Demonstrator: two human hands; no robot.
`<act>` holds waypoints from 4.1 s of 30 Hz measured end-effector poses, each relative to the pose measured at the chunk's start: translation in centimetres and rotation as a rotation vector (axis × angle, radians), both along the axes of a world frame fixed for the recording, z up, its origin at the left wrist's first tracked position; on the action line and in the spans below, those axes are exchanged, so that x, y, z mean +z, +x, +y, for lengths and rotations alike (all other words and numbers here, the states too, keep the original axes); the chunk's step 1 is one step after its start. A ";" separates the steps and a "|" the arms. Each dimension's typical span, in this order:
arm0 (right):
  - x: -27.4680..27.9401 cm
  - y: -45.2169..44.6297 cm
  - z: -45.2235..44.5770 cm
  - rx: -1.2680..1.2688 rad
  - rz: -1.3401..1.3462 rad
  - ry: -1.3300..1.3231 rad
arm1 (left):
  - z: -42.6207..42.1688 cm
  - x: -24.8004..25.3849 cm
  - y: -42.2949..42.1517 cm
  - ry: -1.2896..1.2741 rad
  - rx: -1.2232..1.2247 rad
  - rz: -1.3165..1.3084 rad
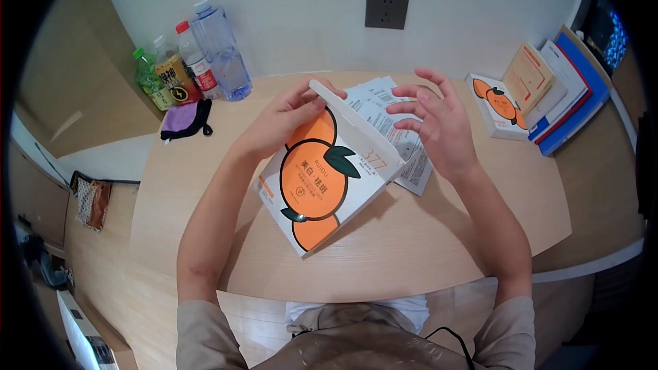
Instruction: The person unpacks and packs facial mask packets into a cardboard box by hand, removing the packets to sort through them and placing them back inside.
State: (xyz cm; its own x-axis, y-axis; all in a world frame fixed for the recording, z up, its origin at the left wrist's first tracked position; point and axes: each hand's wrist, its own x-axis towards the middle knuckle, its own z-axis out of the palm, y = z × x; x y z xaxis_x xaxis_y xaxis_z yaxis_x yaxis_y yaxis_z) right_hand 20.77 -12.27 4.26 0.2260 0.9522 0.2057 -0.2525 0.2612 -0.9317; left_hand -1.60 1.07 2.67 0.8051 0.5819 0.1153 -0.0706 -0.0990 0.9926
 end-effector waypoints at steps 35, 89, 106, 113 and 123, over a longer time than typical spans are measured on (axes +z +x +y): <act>-0.3 3.9 1.4 -0.481 -0.056 0.084 | 4.2 -2.7 -3.1 -0.164 -0.071 0.076; -7.8 -1.2 -0.3 0.019 -1.991 -0.183 | 4.0 -3.4 -2.0 -0.185 0.000 0.053; -5.0 2.4 2.8 -0.242 0.124 0.038 | 3.8 -2.9 -2.0 -0.186 -0.001 0.018; -5.3 -2.3 1.3 -0.127 0.269 -0.077 | 2.5 -2.2 -1.2 -0.153 -0.074 0.020; -3.9 -3.3 -0.1 0.108 -0.014 -0.076 | 2.6 -2.2 -1.4 -0.155 -0.077 0.003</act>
State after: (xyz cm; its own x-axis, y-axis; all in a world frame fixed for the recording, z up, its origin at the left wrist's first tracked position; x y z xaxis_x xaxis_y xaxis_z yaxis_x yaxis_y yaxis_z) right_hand 17.46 -12.32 0.39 0.1190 0.9838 0.1343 -0.2625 0.1616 -0.9513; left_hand -3.02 3.69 0.48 0.8479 0.5295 0.0266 -0.0692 0.0608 0.9957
